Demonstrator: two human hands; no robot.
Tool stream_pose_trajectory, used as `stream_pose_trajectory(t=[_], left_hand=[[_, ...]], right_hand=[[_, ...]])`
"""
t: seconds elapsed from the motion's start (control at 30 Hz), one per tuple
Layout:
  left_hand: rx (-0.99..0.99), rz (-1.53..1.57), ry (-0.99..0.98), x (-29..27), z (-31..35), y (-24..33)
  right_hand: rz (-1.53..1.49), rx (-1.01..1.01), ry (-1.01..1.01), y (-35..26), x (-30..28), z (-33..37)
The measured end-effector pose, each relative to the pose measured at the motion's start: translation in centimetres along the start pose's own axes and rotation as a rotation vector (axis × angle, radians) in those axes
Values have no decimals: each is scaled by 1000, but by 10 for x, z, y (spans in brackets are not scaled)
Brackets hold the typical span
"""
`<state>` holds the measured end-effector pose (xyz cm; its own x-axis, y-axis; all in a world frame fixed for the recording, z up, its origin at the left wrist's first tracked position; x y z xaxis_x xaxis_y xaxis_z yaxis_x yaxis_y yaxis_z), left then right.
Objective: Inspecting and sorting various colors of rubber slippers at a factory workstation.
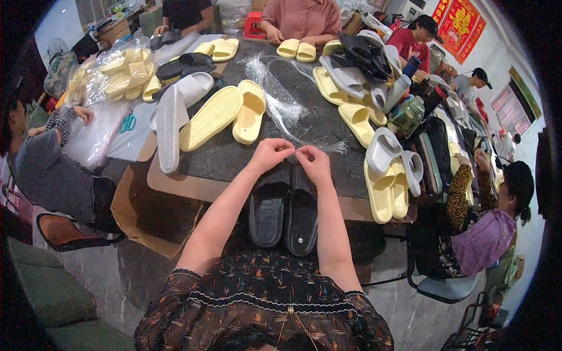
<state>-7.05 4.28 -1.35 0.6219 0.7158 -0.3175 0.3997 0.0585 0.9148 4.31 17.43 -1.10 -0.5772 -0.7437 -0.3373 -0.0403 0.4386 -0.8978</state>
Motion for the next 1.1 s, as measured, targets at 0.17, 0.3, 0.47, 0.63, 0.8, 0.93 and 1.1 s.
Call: stream_pose_trajectory(t=[0.17,0.3,0.47,0.63,0.8,0.93,1.1], left_hand=[[-15,165,67,0,-2,-5],[4,190,-38,5,-1,-1],[113,74,120,-6,1,6],[87,3,11,-1,-1,1],[92,74,109,-2,0,3],[39,13,-30,2,1,4],[110,90,62,-4,1,1]], right_hand=[[13,83,182,13,-9,-2],[26,-36,44,1,-2,0],[44,79,150,1,-7,0],[41,-39,57,4,-4,-1],[30,60,152,8,-8,-1],[21,-7,89,8,-5,-1],[-18,108,174,7,-9,0]])
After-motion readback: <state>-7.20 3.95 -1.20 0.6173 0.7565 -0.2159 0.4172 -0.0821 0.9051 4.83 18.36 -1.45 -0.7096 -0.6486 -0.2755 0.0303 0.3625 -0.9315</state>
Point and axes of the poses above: each hand's wrist, its own z-axis away from the middle knuckle, its own x-axis out of the palm, y = z × x, the point moved 3 cm from there along -z, towards the middle knuckle, and after that the axes turned 1 degree about x, right-handed, at the moved point
